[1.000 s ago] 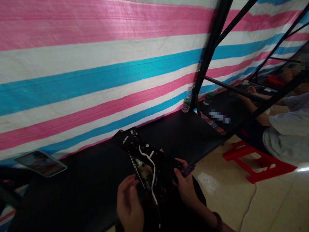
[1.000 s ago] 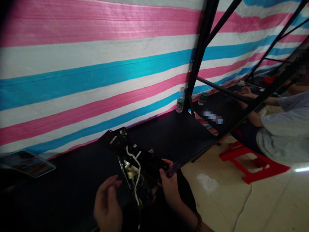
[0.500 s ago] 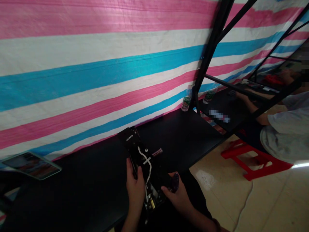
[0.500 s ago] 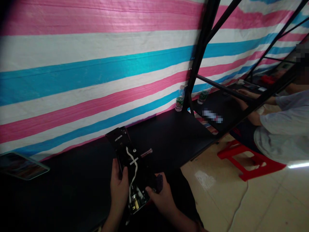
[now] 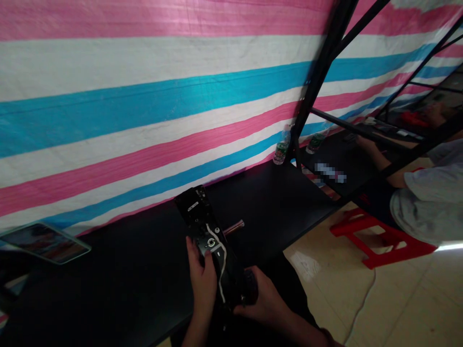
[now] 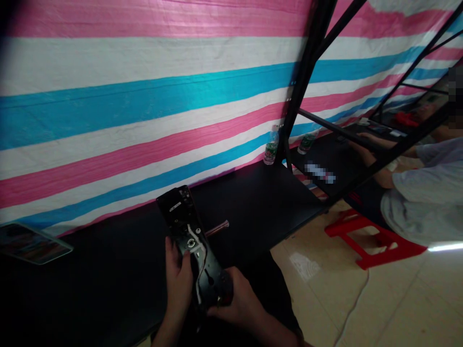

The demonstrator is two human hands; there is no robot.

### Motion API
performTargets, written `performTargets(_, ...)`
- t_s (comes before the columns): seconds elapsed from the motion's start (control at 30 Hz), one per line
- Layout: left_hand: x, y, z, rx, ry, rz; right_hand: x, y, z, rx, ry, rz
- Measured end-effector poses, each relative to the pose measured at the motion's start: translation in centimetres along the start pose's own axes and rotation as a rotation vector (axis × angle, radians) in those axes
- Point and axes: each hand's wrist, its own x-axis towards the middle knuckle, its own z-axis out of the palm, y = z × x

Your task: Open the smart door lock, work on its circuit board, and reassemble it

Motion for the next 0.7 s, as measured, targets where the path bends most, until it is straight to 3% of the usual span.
performTargets(0.2, 0.5, -0.8, -0.2, 0.028, -0.011, 0.015, 0.6, -1.6, -0.7, 0.211, -0.041, -0.119)
performTargets(0.33, 0.3, -1.3, -0.1, -0.001, 0.010, 0.014, 1.6, -1.8, -0.5, 0.066, 0.083, -0.056)
performTargets(0.53, 0.0, -1.2, -0.1, -0.035, 0.022, -0.055, 1.3, -1.5, 0.0, -0.158, -0.003, -0.085)
performTargets(0.7, 0.1, -1.5, 0.1, -0.020, 0.029, -0.002, 1.7, -2.1, -0.4, -0.205, -0.015, -0.049)
